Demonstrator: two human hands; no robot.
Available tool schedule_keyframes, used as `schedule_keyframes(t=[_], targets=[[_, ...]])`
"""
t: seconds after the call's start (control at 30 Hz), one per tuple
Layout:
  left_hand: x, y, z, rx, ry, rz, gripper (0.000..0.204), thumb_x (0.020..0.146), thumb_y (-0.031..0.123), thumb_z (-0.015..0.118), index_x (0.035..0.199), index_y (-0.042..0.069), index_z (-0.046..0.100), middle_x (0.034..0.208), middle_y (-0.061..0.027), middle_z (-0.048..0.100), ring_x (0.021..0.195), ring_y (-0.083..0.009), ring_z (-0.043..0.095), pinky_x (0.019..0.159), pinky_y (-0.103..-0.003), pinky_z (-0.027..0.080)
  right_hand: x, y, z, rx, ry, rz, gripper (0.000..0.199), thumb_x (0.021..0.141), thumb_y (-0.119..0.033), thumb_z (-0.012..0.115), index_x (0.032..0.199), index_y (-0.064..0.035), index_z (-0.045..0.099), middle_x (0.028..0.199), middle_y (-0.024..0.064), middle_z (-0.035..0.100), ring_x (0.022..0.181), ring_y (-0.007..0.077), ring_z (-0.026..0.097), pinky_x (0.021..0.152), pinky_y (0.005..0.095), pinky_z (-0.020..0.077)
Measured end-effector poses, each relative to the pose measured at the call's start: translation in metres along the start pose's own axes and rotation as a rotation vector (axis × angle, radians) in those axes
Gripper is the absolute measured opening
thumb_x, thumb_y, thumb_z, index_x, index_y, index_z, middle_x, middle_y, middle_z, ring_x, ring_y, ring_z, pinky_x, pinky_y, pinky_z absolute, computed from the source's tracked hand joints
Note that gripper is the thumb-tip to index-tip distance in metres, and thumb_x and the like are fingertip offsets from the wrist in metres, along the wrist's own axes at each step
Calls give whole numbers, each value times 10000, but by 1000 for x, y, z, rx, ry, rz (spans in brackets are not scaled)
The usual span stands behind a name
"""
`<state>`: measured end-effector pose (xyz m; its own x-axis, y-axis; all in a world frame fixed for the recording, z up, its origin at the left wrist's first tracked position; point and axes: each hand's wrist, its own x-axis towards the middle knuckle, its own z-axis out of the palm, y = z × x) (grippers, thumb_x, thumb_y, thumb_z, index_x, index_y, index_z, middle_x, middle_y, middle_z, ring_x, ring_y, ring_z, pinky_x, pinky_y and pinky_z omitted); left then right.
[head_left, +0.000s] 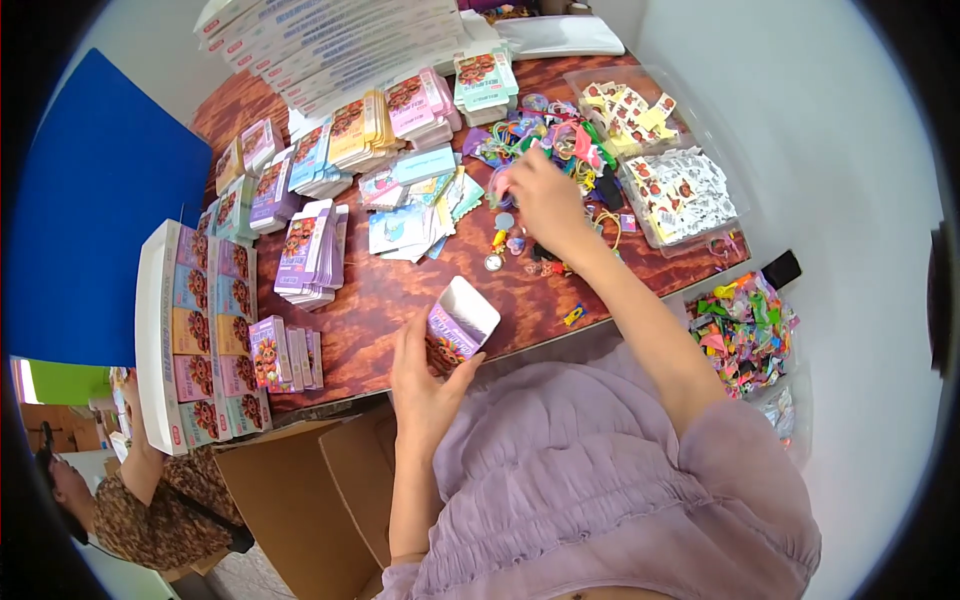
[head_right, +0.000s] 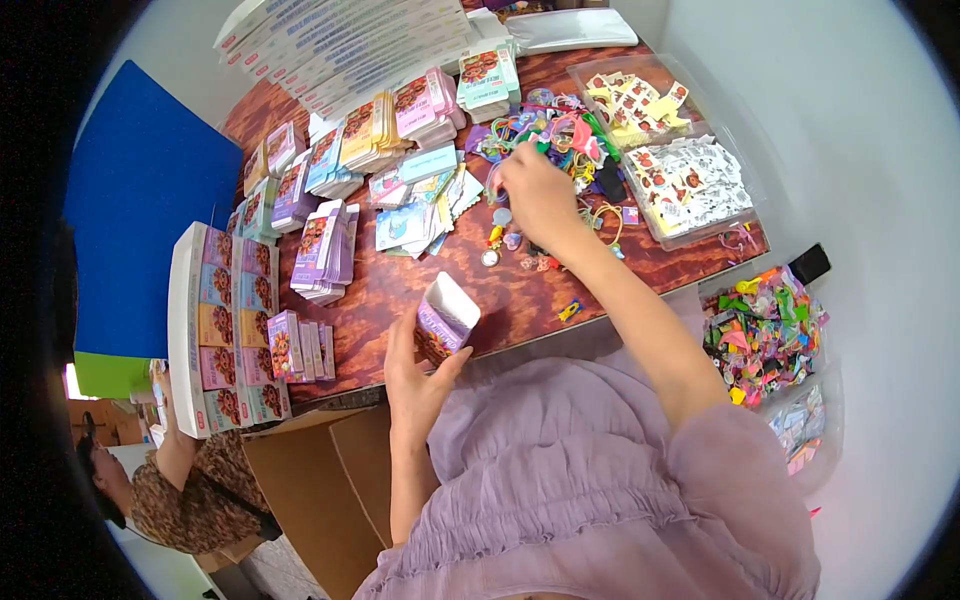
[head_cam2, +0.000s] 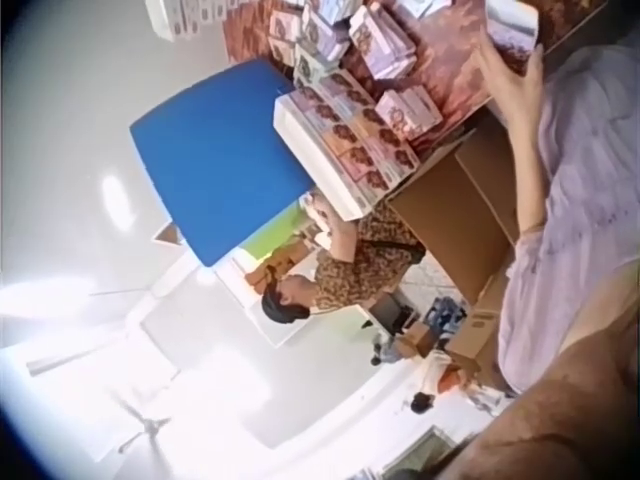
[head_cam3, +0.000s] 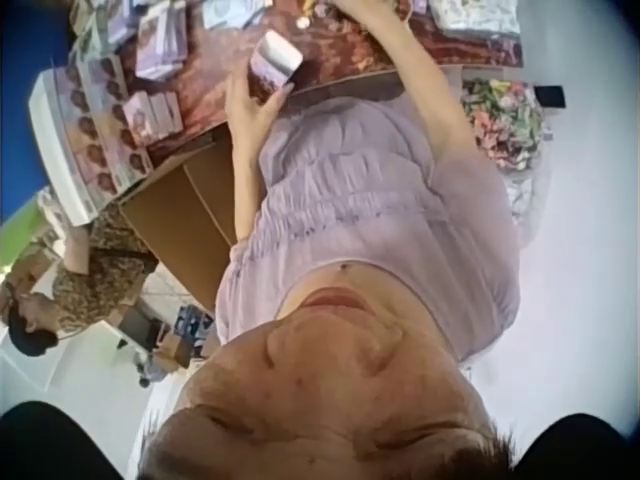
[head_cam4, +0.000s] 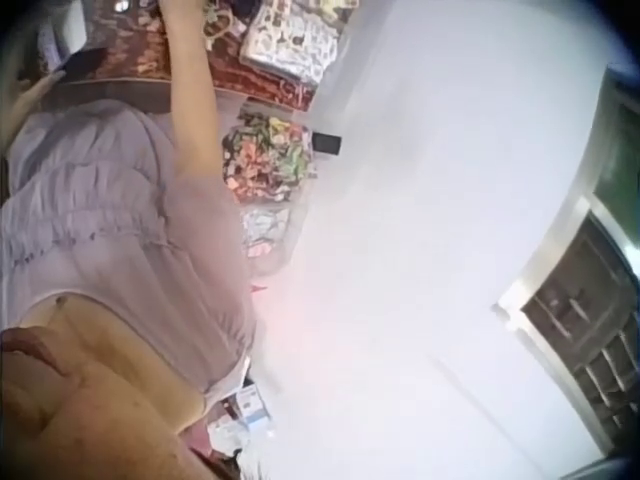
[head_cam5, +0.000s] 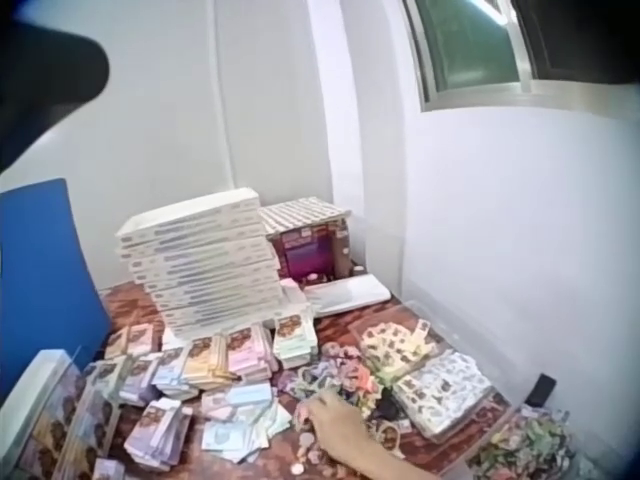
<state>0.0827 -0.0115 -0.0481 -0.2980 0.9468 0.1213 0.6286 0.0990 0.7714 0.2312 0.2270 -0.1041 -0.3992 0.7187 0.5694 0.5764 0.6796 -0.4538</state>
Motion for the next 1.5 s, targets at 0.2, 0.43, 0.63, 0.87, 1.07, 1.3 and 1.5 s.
schedule_keyframes(t=[0.2,0.43,0.63,0.87,1.07,1.3,1.5], targets=[[-2,-26,-13,-15,71,-67,741,691,106,859,1330,-22,506,1133,-140,573,996,-240,608,818,-336,524,2,3,-27,425,-25,282,102,897,-67,659,880,-7,579,832,55,635,700,123,614,619,292,477],[2,-18,-11,-165,67,-98,749,690,82,854,1345,-4,501,1183,-108,552,1015,-213,605,823,-322,538,3,6,-65,435,-133,479,62,919,-60,645,955,-20,614,791,3,642,697,49,576,612,213,447],[-6,-29,-9,-116,41,-61,760,683,71,855,1350,2,497,1198,-100,543,1009,-199,580,821,-311,534,-8,22,-75,985,-166,573,71,934,-61,634,982,-10,633,854,21,652,803,84,623,724,242,491],[-4,-34,3,-141,57,-109,774,672,58,849,1358,-12,497,1193,-86,552,1016,-180,573,841,-309,522,-44,26,-70,1590,-404,846,206,970,-157,614,1111,-9,590,954,88,673,709,121,635,467,207,428],[-3,-38,1,-151,22,-97,784,685,31,841,1379,2,477,1234,-104,531,1048,-208,589,831,-326,539,-84,2,-78,939,-692,431,88,880,-73,679,941,-40,625,926,49,657,713,140,603,614,270,463],[-10,-42,4,-485,-81,-86,801,728,35,801,1430,18,415,1318,-80,511,1181,-188,556,966,-343,506,-99,-24,-79,188,-572,198,203,766,-48,730,890,-45,569,863,79,584,797,239,609,702,360,472],[-5,-31,16,-489,-135,-64,767,741,20,793,1416,22,429,1305,-80,522,1168,-197,568,975,-337,497,-61,-62,-119,1007,-407,584,141,844,-16,716,933,-26,608,856,-33,582,758,31,512,639,218,417]])
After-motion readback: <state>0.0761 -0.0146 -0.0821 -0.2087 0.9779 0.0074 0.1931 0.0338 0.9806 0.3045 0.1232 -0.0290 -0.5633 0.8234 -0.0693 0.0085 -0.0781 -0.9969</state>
